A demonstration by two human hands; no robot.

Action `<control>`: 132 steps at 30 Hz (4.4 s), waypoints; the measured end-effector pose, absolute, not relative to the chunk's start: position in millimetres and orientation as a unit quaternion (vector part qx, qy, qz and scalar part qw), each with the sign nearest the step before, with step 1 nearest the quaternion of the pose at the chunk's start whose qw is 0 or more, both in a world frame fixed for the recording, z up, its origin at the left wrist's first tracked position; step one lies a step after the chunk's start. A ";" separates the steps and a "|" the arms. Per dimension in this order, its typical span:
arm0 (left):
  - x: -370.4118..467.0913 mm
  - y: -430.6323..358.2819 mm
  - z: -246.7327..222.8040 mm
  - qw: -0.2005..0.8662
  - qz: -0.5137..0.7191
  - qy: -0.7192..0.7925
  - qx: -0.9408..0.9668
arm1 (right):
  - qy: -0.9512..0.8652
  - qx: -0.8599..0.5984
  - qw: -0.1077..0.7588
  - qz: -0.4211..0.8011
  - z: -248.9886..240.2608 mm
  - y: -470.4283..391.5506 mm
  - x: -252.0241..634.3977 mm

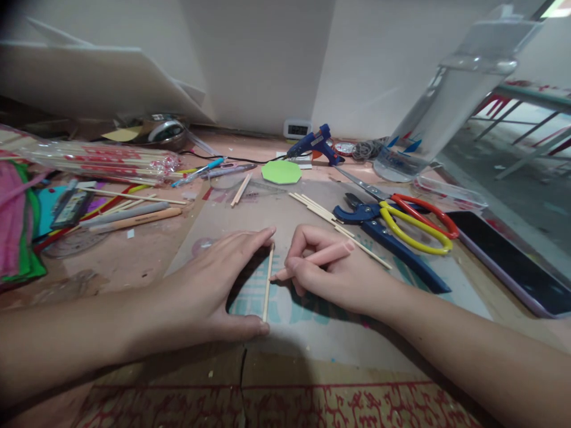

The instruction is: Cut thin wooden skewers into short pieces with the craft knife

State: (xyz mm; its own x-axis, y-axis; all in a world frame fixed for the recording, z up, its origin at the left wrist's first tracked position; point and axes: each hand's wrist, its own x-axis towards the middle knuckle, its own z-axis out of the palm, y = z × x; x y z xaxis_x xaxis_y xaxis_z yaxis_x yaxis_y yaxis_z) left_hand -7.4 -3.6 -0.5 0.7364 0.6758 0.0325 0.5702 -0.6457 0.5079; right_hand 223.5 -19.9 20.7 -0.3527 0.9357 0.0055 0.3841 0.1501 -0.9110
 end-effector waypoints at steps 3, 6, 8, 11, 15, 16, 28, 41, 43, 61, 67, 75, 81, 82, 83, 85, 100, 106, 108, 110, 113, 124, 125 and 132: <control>-7.3 -3.8 -0.2 0.241 0.111 0.346 0.900 | -0.688 -0.496 0.318 0.424 21.3 -18.6 223.1; -6.9 -4.0 0.4 0.240 0.114 0.341 0.902 | -0.697 -0.481 0.311 0.432 21.6 -19.7 224.4; -6.6 -3.9 0.4 0.240 0.114 0.339 0.903 | -0.703 -0.461 0.302 0.449 21.4 -21.5 225.5; -6.2 -3.4 -0.4 0.237 0.117 0.340 0.903 | -0.707 -0.452 0.292 0.459 21.0 -23.3 225.9; -6.1 -2.7 -1.4 0.233 0.123 0.336 0.904 | -0.698 -0.471 0.310 0.442 21.7 -23.3 224.5; -6.1 -2.7 -1.4 0.234 0.123 0.337 0.904 | -0.694 -0.474 0.310 0.444 22.1 -23.5 224.4; -5.8 -3.1 1.7 0.228 0.125 0.334 0.906 | -0.688 -0.469 0.283 0.475 24.1 -26.7 225.6; -6.7 -3.0 -0.1 0.230 0.120 0.345 0.902 | -0.704 -0.456 0.273 0.471 26.3 -30.5 225.4; -6.9 -2.7 -0.1 0.230 0.122 0.342 0.903 | -0.706 -0.456 0.275 0.468 26.5 -31.4 225.5; -7.4 -2.2 -0.5 0.232 0.145 0.329 0.904 | -0.710 -0.426 0.233 0.510 30.2 -34.3 224.5; -7.7 -3.0 -1.3 0.223 0.143 0.328 0.907 | -0.706 -0.425 0.230 0.517 29.2 -34.1 225.3; -7.6 -2.5 -2.3 0.224 0.151 0.325 0.906 | -0.703 -0.441 0.250 0.498 27.2 -34.2 224.4; -7.8 -3.5 -0.8 0.224 0.155 0.330 0.904 | -0.696 -0.451 0.267 0.491 27.1 -33.6 222.4; -7.7 -3.8 0.0 0.223 0.151 0.336 0.902 | -0.696 -0.445 0.263 0.499 27.3 -34.1 222.7; -7.5 -4.1 0.7 0.221 0.147 0.344 0.901 | -0.696 -0.437 0.256 0.508 27.5 -34.7 223.1; -7.3 -4.5 1.6 0.215 0.138 0.354 0.900 | -0.701 -0.420 0.245 0.521 28.1 -35.7 223.6; -5.5 -5.6 2.5 0.179 0.129 0.364 0.905 | -0.697 -0.425 0.261 0.515 24.8 -33.1 222.2; -5.6 -5.6 2.2 0.168 0.130 0.362 0.907 | -0.698 -0.438 0.258 0.505 28.1 -33.2 219.8; -5.7 -5.8 2.0 0.168 0.130 0.361 0.908 | -0.690 -0.451 0.271 0.497 27.0 -32.8 218.9; -5.8 -5.7 1.5 0.168 0.129 0.361 0.908 | -0.682 -0.459 0.287 0.493 25.6 -32.5 219.0; -6.0 -5.2 0.4 0.165 0.134 0.356 0.910 | -0.682 -0.449 0.280 0.505 25.6 -32.5 220.1; -5.0 -6.7 1.9 0.173 0.116 0.373 0.904 | -0.697 -0.459 0.297 0.464 25.1 -31.6 218.8; -4.9 -6.5 1.9 0.174 0.117 0.372 0.904 | -0.695 -0.463 0.301 0.461 24.6 -31.2 218.6; -5.3 -5.8 1.8 0.175 0.123 0.364 0.906 | -0.694 -0.443 0.270 0.498 26.2 -32.4 221.3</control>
